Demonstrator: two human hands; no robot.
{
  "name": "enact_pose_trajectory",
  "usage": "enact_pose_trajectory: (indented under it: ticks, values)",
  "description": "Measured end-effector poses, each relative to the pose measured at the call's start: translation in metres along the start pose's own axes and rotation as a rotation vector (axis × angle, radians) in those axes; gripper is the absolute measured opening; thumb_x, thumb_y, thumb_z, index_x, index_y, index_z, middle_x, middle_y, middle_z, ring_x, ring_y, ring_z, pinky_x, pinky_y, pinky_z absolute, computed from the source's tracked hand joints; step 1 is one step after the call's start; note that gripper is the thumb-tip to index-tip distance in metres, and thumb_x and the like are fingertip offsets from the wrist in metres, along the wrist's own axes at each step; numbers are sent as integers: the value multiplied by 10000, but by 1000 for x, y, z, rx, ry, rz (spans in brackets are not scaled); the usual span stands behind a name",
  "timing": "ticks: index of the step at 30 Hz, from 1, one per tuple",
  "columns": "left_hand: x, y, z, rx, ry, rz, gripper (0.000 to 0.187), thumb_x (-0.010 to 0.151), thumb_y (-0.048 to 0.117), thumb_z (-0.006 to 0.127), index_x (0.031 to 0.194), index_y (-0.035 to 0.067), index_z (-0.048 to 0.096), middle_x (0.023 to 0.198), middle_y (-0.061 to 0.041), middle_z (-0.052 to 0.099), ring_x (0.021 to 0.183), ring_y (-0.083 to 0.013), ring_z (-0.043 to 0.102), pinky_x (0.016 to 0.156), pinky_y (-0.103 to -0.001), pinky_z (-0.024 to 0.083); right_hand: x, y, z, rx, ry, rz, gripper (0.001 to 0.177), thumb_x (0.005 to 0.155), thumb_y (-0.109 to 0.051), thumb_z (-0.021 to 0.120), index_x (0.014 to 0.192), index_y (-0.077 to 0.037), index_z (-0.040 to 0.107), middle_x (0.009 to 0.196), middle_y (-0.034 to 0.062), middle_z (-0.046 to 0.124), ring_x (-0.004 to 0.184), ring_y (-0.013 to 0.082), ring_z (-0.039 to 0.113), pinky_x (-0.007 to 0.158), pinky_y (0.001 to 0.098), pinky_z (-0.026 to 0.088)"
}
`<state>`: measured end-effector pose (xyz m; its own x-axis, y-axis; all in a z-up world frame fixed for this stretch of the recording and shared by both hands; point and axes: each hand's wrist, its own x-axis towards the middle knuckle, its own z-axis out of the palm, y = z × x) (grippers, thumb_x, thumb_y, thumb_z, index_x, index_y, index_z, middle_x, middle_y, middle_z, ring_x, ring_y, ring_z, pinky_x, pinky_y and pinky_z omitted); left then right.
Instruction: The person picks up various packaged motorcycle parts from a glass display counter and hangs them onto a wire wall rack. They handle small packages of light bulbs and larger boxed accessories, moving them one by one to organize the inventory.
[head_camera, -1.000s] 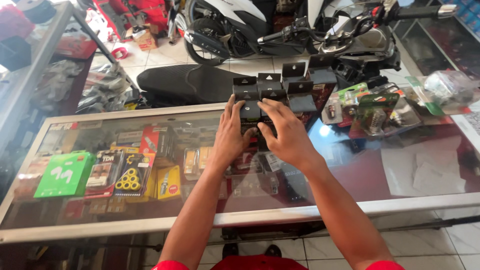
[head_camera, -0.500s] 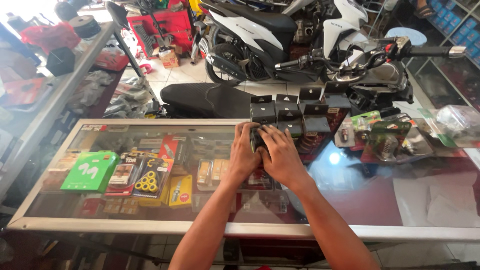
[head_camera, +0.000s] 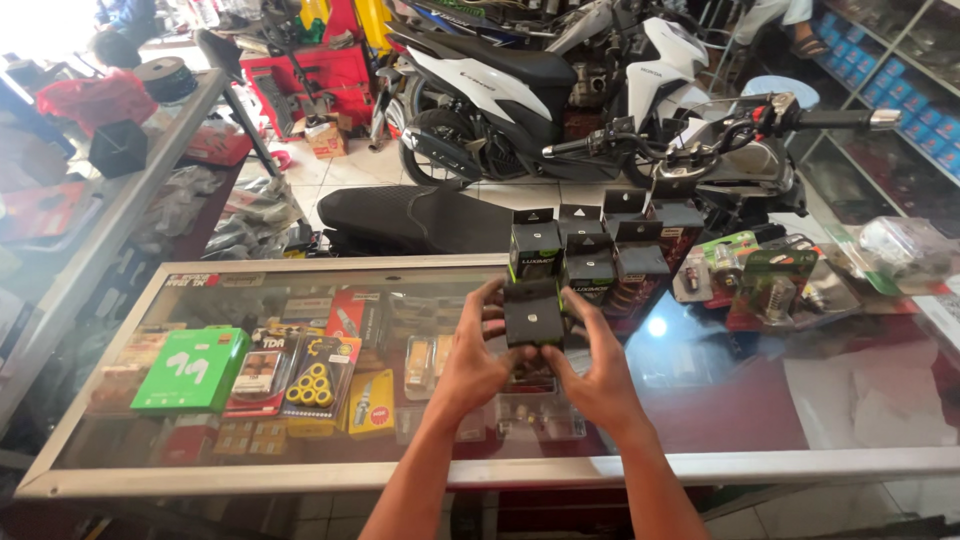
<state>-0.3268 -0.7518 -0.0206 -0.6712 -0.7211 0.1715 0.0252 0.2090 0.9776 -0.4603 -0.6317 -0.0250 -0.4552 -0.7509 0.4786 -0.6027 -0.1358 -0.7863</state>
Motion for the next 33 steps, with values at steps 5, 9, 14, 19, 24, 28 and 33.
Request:
enact_pose_trajectory:
  ticks: [5, 9, 14, 19, 24, 28, 33]
  values:
    - [-14, -14, -2, -85, -58, 141, 954, 670, -17, 879, 1500, 61, 416, 1467, -106, 457, 1325, -266, 547, 1109, -423, 452, -26, -1, 5, 126, 20, 117, 753, 808, -50, 778, 1495, -56, 471, 1415, 165, 609, 1310, 263, 603, 1083, 406, 500]
    - [-33, -26, 5, -274, -166, 174, 794, 771, -48, 780, 1492, 33, 457, 1410, -157, 594, 1298, -274, 586, 1124, -425, 461, -49, -9, 6, 217, 69, 190, 733, 821, -72, 785, 1493, -55, 493, 1390, 163, 635, 1279, 261, 628, 1053, 405, 533]
    - [-52, -19, 11, -413, -274, -90, 761, 750, -3, 749, 1439, 80, 438, 1321, -107, 583, 1147, -225, 613, 978, -415, 571, -79, -22, 6, 217, 197, 296, 765, 790, -102, 810, 1486, -63, 494, 1401, 148, 629, 1198, 265, 659, 1004, 408, 545]
    - [-62, -13, 27, -472, -462, -49, 737, 798, 54, 788, 1446, 71, 436, 1336, -118, 597, 1180, -226, 614, 1026, -381, 521, -121, -30, -3, 213, 381, 411, 768, 768, -144, 834, 1462, -64, 514, 1335, 154, 662, 1152, 271, 681, 986, 414, 552]
    - [-76, -4, 69, -570, -514, -247, 501, 918, 230, 700, 1360, 46, 553, 1254, -97, 656, 1171, -180, 642, 1001, -331, 514, -156, -44, -19, 95, 539, 391, 795, 738, -196, 862, 1443, -38, 530, 1324, 137, 671, 1170, 262, 670, 1013, 414, 524]
    - [-82, 12, 91, -625, -651, -561, 340, 917, 208, 661, 1189, 14, 596, 1022, -85, 656, 871, -180, 656, 736, -352, 561, -179, -56, -30, -87, 646, 332, 791, 751, -211, 854, 1449, -27, 531, 1329, 131, 654, 1188, 253, 646, 1046, 413, 495]
    - [-95, 36, 126, -649, -812, -622, 269, 931, 153, 644, 1178, 50, 621, 914, -79, 657, 771, -158, 629, 645, -295, 504, -204, -75, -58, -167, 742, 251, 771, 774, -187, 854, 1457, -37, 528, 1306, 129, 674, 1187, 246, 654, 1041, 408, 505]
